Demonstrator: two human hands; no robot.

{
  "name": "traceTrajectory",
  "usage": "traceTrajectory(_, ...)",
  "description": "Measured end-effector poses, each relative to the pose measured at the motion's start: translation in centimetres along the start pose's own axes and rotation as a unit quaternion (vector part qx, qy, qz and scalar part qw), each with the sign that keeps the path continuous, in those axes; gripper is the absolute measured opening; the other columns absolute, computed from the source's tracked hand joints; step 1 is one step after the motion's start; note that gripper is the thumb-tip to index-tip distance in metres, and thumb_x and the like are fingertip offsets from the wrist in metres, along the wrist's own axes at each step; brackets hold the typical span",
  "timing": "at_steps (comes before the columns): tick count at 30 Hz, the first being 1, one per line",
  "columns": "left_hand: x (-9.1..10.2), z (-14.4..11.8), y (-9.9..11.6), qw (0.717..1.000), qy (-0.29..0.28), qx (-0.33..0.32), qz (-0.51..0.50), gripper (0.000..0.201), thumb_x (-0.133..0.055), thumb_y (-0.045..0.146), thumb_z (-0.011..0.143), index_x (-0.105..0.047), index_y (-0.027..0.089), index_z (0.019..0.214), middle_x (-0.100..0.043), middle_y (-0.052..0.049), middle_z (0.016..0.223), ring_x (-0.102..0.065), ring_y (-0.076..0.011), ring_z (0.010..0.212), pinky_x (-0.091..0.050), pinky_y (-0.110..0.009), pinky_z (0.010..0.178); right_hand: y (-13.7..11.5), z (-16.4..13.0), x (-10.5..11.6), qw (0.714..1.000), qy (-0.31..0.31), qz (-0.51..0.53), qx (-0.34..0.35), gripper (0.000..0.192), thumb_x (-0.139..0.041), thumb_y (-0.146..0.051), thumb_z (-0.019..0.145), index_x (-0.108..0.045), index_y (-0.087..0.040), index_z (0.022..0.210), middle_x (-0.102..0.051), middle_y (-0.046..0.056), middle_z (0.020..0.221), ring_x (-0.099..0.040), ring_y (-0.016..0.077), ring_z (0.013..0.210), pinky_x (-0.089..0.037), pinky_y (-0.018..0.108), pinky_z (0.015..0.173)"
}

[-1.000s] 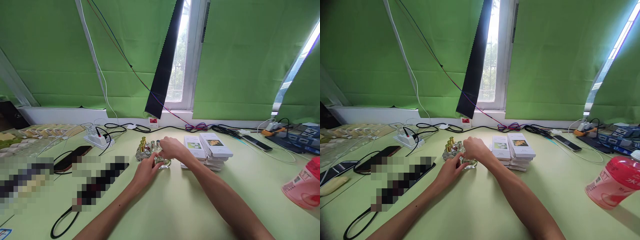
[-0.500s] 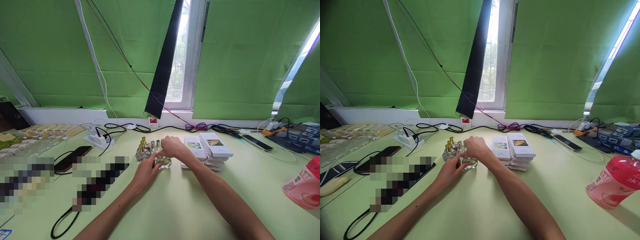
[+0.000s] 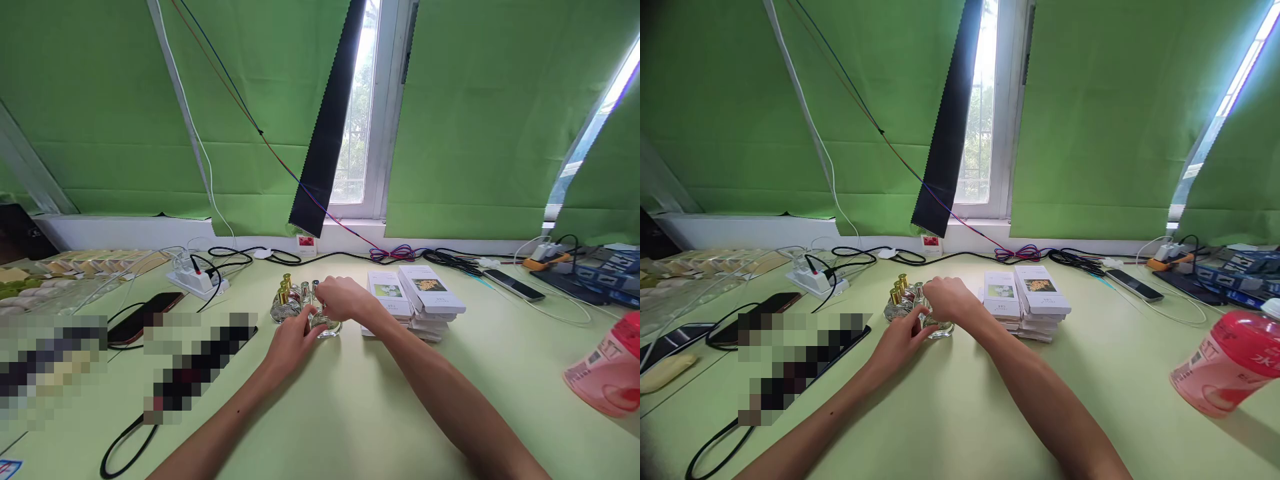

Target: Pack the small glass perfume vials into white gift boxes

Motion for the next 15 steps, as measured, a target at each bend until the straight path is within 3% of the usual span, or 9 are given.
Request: traceTrajectory(15,-0.04,0.1,0.04,1.0,0.005,-0.004,0.001,0.035,-0.052,0.052,0.091,-0.061,0.022,0.108,-0.061,0.003,0.063,-0.055,-0.0194,0.06,-0.03,-0.028,0.058,0.37,0.06,0.01,0.998,0.009,0.03,-0.054,0.032,-0.065,-0.035,0.088,-0.072,-0.015,0.112,-0.073,0.016,0.099,-0.074,0.0275,0.091,-0.051,0.027,0.065)
Point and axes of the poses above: each hand's wrist, its own z-axis towards the middle knuckle, its own x-axis out of the back of the hand, y = z × x, the point moved 8 cm from there along z, towards the middle knuckle
